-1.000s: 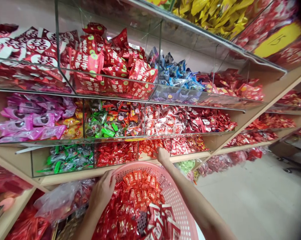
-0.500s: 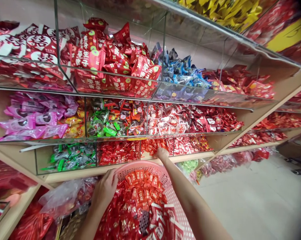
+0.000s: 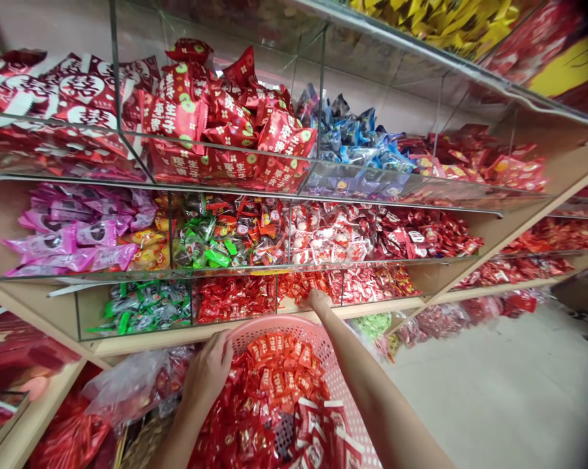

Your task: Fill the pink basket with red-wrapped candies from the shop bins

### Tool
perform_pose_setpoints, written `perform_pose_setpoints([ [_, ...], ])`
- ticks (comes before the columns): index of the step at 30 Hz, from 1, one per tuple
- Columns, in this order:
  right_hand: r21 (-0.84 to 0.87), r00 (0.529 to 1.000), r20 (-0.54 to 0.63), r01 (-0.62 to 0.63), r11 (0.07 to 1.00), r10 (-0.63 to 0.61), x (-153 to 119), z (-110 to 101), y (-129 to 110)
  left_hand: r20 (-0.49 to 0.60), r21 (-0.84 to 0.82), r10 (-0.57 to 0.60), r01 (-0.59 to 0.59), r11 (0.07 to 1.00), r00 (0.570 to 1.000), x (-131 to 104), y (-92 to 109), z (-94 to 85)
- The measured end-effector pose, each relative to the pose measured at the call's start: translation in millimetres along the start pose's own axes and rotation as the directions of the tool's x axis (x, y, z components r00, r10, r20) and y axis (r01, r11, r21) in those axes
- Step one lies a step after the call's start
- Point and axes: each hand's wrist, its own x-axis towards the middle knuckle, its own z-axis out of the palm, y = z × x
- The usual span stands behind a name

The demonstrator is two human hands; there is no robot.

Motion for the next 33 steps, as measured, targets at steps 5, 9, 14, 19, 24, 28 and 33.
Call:
perform_pose_setpoints([
  [5, 0.028, 0.999, 0.02, 0.024, 0.999, -0.025, -4, -14, 5, 0.01, 0.011, -0.01, 0.01, 1.0, 1.0, 0, -1, 1.0],
  [9, 0.056, 0.998, 0.012, 0.054, 0.997, -0.055, -18, -35, 20, 0.023, -0.005, -0.016, 0.016, 1.0, 1.0, 0, -2, 2.4],
  [14, 0.173, 0.981, -0.056, 0.193, 0.966, -0.186, -61, -41, 44, 0.03, -0.001, -0.037, 0.037, 0.999, 0.999, 0, 0, 0.9],
  [19, 0.405, 0.915, -0.128, 0.4, 0.822, -0.382, -127, 3, 52, 0.043, -0.005, -0.025, 0.025, 1.0, 0.999, -1, 0, 0.6],
  [24, 0.291, 0.935, -0.059, 0.35, 0.89, -0.348, -173, 56, 37, 0.051, 0.014, -0.044, 0.043, 0.999, 0.998, 0, 1, -0.7],
  [28, 0.159, 0.941, -0.025, 0.338, 0.927, -0.339, -185, 73, 25, 0.074, 0.034, -0.053, 0.05, 0.998, 0.996, 0, 2, -1.2],
  [33, 0.096, 0.95, -0.021, 0.312, 0.945, -0.311, -189, 74, 16, 0.085, 0.028, -0.048, 0.045, 0.999, 0.995, -1, 1, -1.4],
])
